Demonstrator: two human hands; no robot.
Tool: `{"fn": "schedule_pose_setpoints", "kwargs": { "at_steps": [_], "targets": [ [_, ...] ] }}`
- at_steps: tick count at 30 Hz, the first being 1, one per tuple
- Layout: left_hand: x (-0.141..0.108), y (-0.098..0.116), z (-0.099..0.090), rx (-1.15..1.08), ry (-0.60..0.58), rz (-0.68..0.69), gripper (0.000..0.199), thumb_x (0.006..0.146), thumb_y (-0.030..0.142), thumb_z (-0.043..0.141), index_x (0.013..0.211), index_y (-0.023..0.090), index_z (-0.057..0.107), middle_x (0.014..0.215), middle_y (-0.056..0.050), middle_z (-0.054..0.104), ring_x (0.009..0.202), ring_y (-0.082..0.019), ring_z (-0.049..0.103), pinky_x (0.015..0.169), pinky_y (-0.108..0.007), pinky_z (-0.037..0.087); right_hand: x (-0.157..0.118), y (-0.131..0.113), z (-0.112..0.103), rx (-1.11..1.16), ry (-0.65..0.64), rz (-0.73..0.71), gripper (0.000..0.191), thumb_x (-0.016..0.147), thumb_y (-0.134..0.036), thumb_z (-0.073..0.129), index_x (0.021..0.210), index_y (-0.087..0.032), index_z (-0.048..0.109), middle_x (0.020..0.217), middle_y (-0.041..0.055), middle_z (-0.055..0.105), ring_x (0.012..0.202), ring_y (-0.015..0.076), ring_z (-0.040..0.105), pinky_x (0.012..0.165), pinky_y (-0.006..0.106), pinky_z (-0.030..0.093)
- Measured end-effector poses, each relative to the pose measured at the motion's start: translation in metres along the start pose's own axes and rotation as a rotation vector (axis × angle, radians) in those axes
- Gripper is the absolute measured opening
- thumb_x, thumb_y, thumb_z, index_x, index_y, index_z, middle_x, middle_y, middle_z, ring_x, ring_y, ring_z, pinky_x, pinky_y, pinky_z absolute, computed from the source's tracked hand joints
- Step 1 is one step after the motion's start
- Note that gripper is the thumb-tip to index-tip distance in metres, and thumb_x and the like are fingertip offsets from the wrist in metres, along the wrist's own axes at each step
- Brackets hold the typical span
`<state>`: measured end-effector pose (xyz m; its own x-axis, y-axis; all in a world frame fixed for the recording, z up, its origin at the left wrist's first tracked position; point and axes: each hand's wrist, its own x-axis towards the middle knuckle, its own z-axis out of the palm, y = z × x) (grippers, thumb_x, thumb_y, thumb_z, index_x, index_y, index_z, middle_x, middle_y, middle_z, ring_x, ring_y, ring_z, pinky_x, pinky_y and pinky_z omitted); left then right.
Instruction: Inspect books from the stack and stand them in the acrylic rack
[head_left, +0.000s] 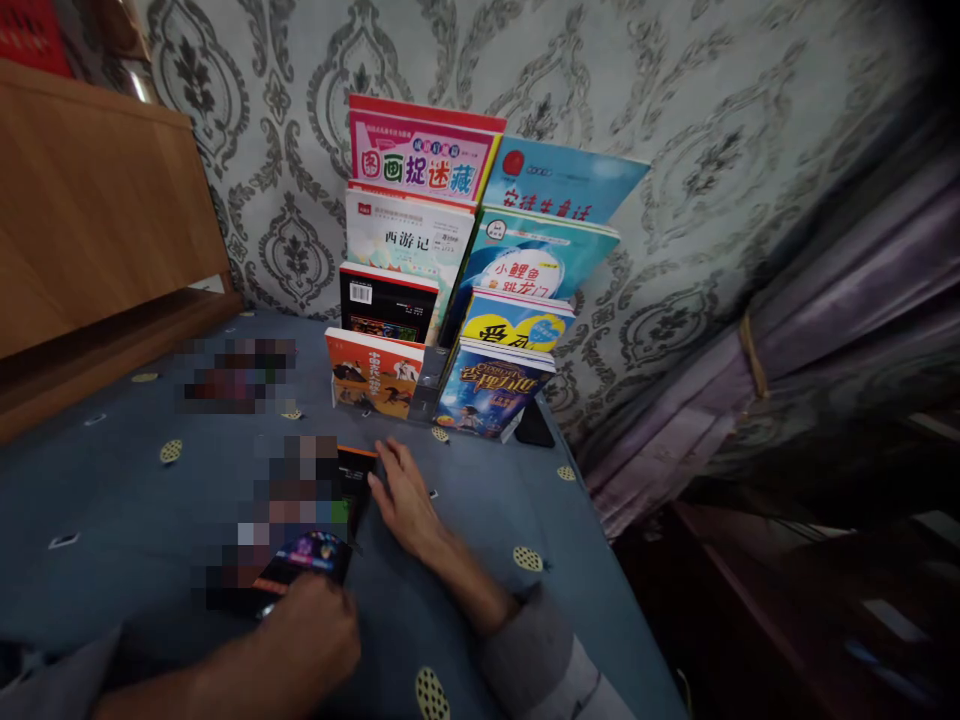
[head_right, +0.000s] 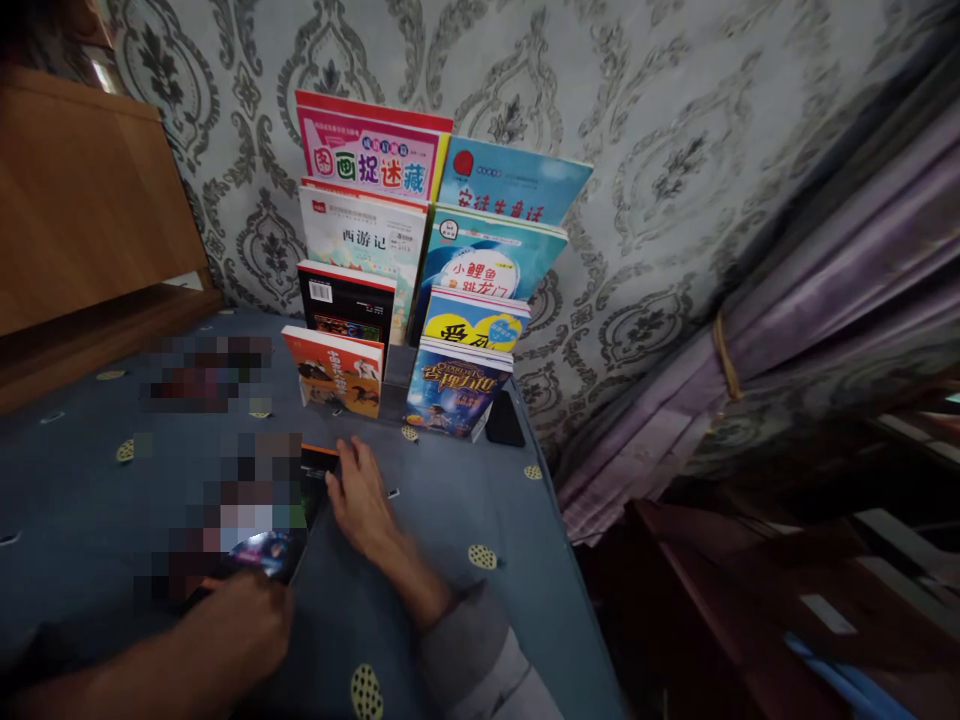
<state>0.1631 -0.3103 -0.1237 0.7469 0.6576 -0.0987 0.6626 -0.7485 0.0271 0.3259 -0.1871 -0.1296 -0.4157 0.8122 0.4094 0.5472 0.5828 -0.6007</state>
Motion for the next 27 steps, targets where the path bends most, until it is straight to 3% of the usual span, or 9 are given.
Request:
{"fn": "schedule_pose_setpoints", "kwargs": {
  "at_steps": [2, 5, 7, 10, 13, 15, 18, 22, 27],
  "targets": [
    [0.004, 0.024, -0.001, 0.037, -0.013, 0.017, 0.014, 0.077, 0.013, 0.072, 0.065, 0.020, 0.073, 0.059, -0.012, 0.065, 0.051, -0.025, 0.060, 0.045, -0.032, 0.028, -0.004, -0.002, -0.002, -0.015, -0.018, 0.008, 0.049, 0.101, -0.025, 0.053, 0.150, -0.021, 0.050, 0.148, 0.0162, 0.053, 0.141, 0.0283, 0.050, 0.115, 0.050, 0.047],
    [0.002, 0.032, -0.009, 0.069, -0.006, 0.023, 0.006, 0.078, 0.018, 0.073, 0.072, 0.018, 0.074, 0.063, -0.013, 0.068, 0.055, -0.026, 0.062, 0.046, -0.034, 0.032, -0.010, -0.001, -0.006, -0.041, -0.036, 0.010, 0.043, 0.099, -0.023, 0.054, 0.143, -0.021, 0.057, 0.143, 0.0161, 0.057, 0.135, 0.0285, 0.055, 0.112, 0.049, 0.050],
    [-0.002, 0.021, -0.020, 0.060, 0.004, 0.009, 0.007, 0.080, 0.025, 0.075, 0.081, 0.019, 0.075, 0.069, -0.013, 0.071, 0.064, -0.027, 0.066, 0.052, -0.035, 0.041, -0.014, -0.001, -0.009, -0.059, -0.056, 0.006, 0.041, 0.098, -0.021, 0.055, 0.140, -0.021, 0.059, 0.141, 0.0152, 0.058, 0.132, 0.0279, 0.057, 0.111, 0.049, 0.050],
    [-0.010, -0.012, -0.042, 0.000, 0.043, -0.083, 0.026, 0.081, 0.042, 0.078, 0.096, 0.021, 0.075, 0.089, -0.014, 0.077, 0.091, -0.032, 0.072, 0.074, -0.040, 0.052, -0.019, -0.002, -0.012, -0.088, -0.076, 0.010, 0.043, 0.097, -0.018, 0.055, 0.140, -0.023, 0.058, 0.142, 0.0134, 0.057, 0.132, 0.0273, 0.056, 0.111, 0.048, 0.050],
    [-0.017, -0.053, -0.056, -0.049, 0.148, -0.334, 0.029, 0.089, 0.035, 0.069, 0.114, 0.021, 0.071, 0.116, -0.016, 0.075, 0.111, -0.034, 0.069, 0.091, -0.045, 0.053, -0.021, -0.007, -0.015, -0.106, -0.074, 0.017, 0.043, 0.096, -0.017, 0.055, 0.139, -0.022, 0.058, 0.140, 0.0132, 0.057, 0.128, 0.0278, 0.056, 0.109, 0.049, 0.051],
    [-0.020, -0.079, -0.055, -0.068, 0.190, -0.466, 0.039, 0.090, 0.037, 0.066, 0.126, 0.021, 0.066, 0.139, -0.019, 0.065, 0.127, -0.037, 0.062, 0.098, -0.048, 0.052, -0.022, -0.011, -0.017, -0.134, -0.063, 0.034, 0.041, 0.095, -0.017, 0.057, 0.136, -0.020, 0.060, 0.132, 0.0139, 0.059, 0.122, 0.0291, 0.058, 0.106, 0.050, 0.052],
    [-0.022, -0.102, -0.042, -0.166, 0.180, -0.517, 0.056, 0.087, 0.049, 0.066, 0.135, 0.020, 0.062, 0.150, -0.019, 0.056, 0.135, -0.038, 0.057, 0.103, -0.049, 0.051, -0.023, -0.017, -0.021, -0.185, -0.051, 0.073, 0.038, 0.094, -0.019, 0.060, 0.132, -0.020, 0.063, 0.119, 0.0135, 0.061, 0.111, 0.0302, 0.059, 0.099, 0.051, 0.055],
    [-0.018, -0.105, -0.027, -0.243, 0.174, -0.506, 0.063, 0.086, 0.055, 0.065, 0.137, 0.020, 0.059, 0.153, -0.019, 0.054, 0.138, -0.038, 0.055, 0.107, -0.049, 0.050, -0.023, -0.019, -0.020, -0.152, -0.059, 0.093, 0.037, 0.093, -0.016, 0.059, 0.130, -0.020, 0.064, 0.114, 0.0119, 0.062, 0.107, 0.0280, 0.060, 0.096, 0.047, 0.056],
    [-0.001, -0.090, -0.029, -0.129, 0.115, -0.523, 0.058, 0.086, 0.049, 0.067, 0.133, 0.016, 0.064, 0.149, -0.025, 0.056, 0.130, -0.044, 0.060, 0.091, -0.053, 0.059, -0.023, -0.015, -0.020, -0.079, -0.049, 0.090, 0.037, 0.091, -0.012, 0.060, 0.127, -0.020, 0.067, 0.120, 0.0103, 0.064, 0.114, 0.0237, 0.061, 0.101, 0.040, 0.054]
  ]
}}
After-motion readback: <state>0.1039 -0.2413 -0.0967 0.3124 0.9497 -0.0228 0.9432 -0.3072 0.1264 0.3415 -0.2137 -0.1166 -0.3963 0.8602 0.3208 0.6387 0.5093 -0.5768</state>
